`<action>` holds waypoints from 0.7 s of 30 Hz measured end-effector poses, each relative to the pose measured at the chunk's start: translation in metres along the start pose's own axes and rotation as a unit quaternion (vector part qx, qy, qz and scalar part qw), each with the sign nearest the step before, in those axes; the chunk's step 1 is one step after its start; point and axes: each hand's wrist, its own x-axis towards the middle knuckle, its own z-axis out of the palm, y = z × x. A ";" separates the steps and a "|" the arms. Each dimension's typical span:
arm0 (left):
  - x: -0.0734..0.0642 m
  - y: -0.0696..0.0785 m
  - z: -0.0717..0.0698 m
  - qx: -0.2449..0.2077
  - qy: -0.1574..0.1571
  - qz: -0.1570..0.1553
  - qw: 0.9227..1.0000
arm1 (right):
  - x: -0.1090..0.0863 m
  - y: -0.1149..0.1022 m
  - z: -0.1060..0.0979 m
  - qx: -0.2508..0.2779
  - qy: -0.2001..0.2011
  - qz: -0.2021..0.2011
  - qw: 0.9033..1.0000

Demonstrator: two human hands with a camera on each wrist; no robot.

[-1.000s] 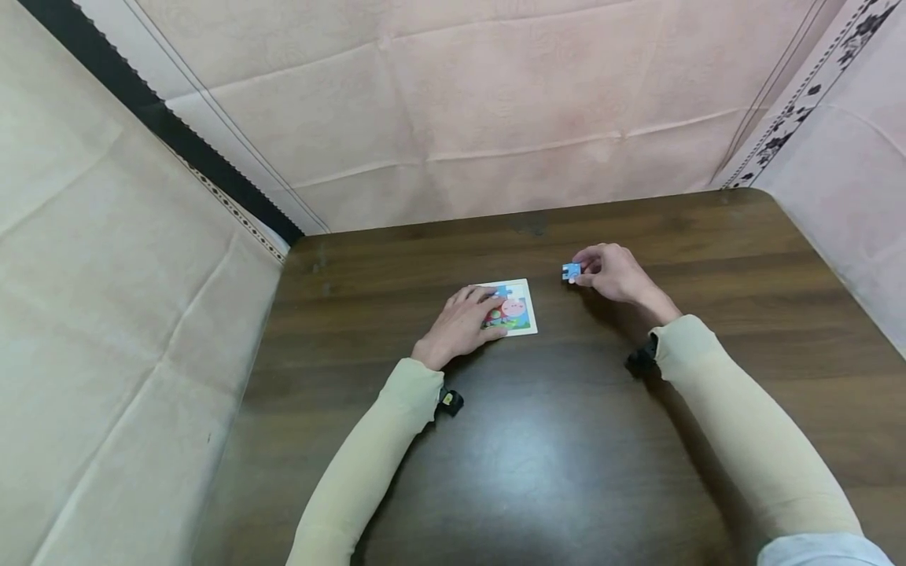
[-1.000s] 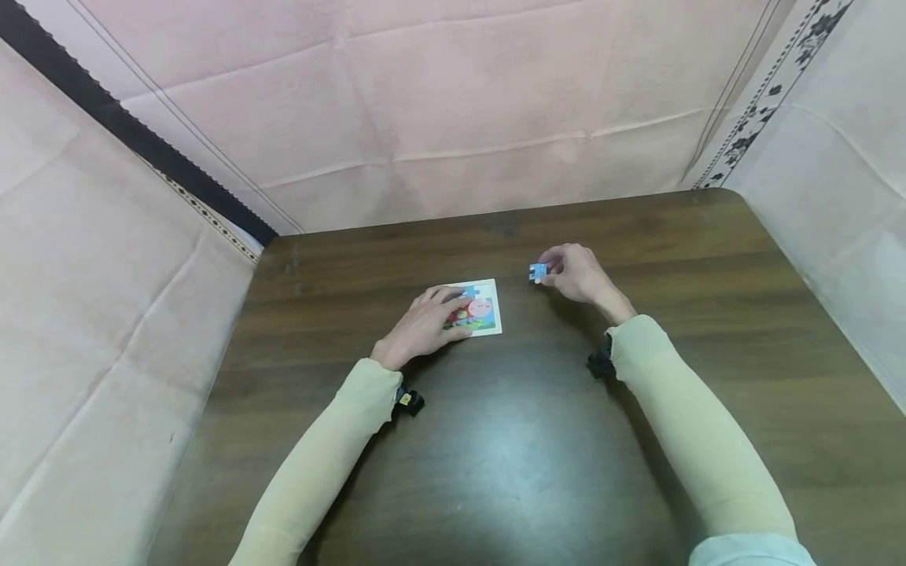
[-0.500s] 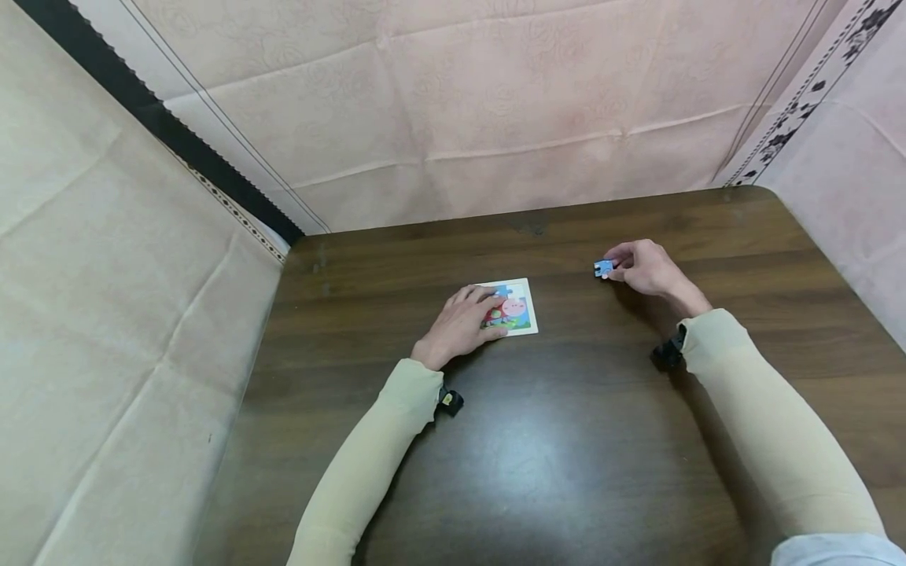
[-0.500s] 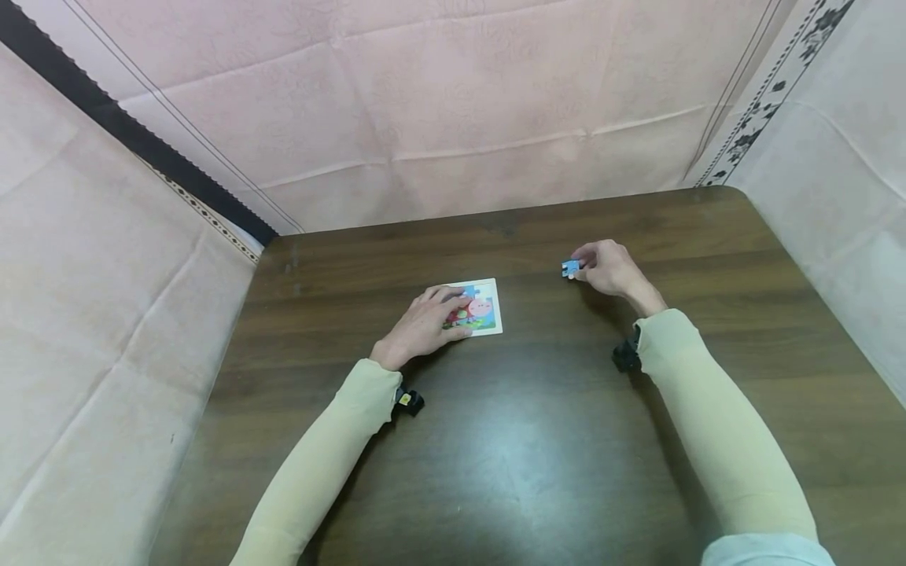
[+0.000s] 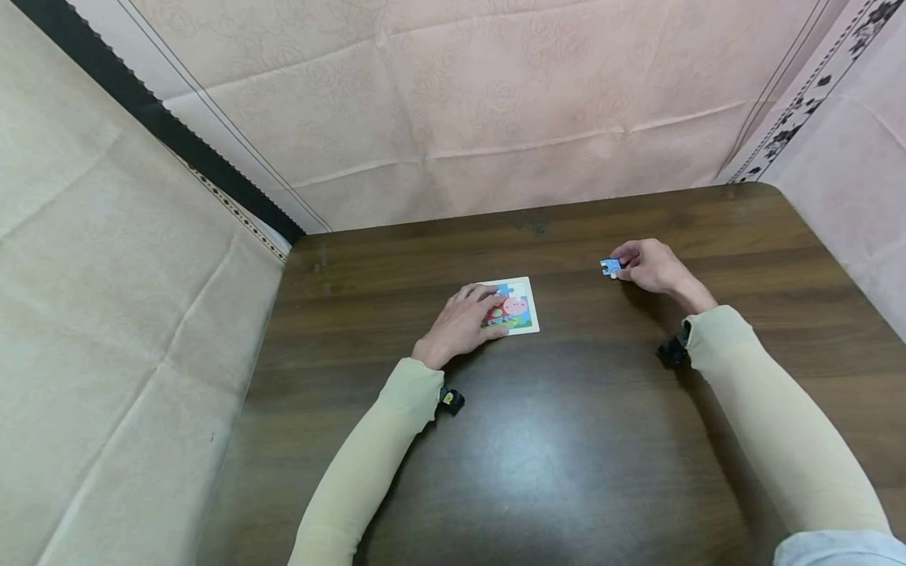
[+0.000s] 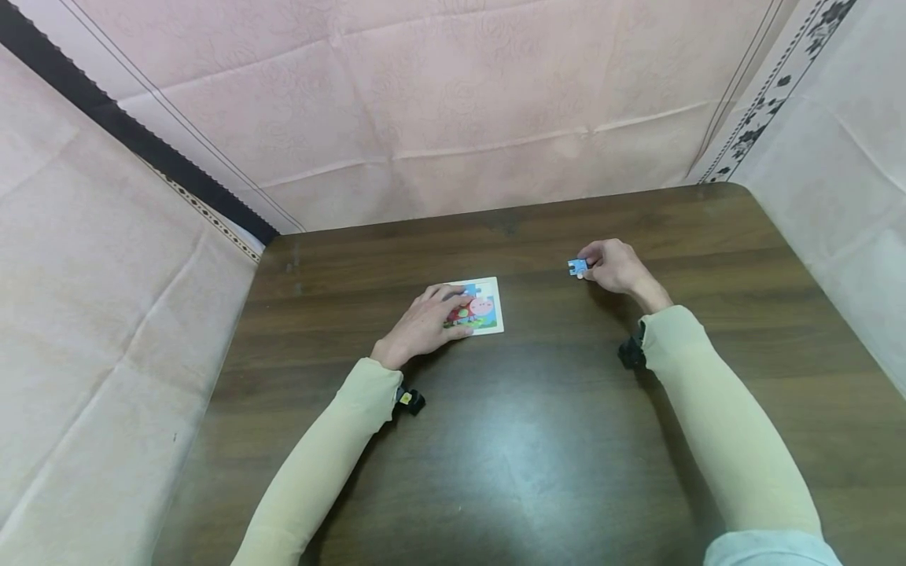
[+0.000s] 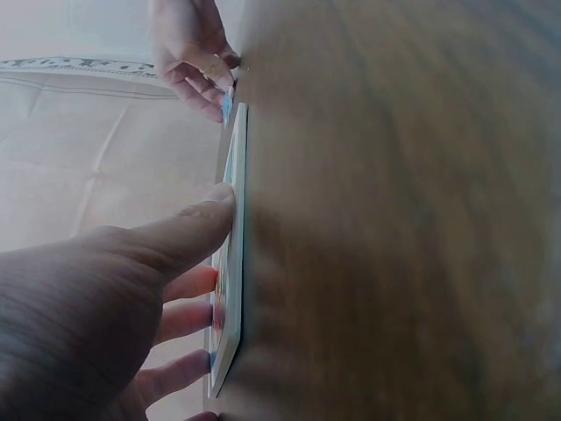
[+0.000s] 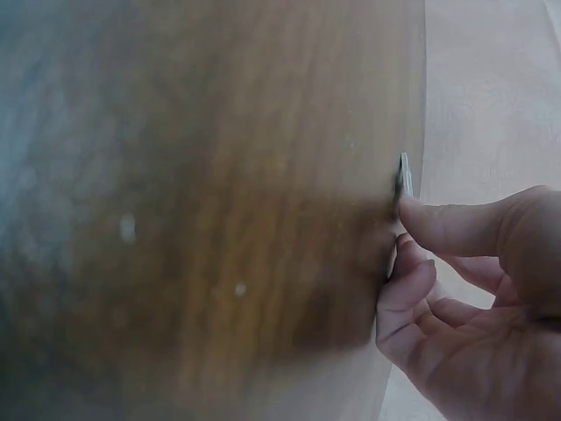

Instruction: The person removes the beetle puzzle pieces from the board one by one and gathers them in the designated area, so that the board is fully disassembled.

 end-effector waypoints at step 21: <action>-0.001 -0.002 -0.001 -0.008 -0.004 0.000 1.000 | -0.008 -0.026 0.009 0.008 0.023 -0.017 1.000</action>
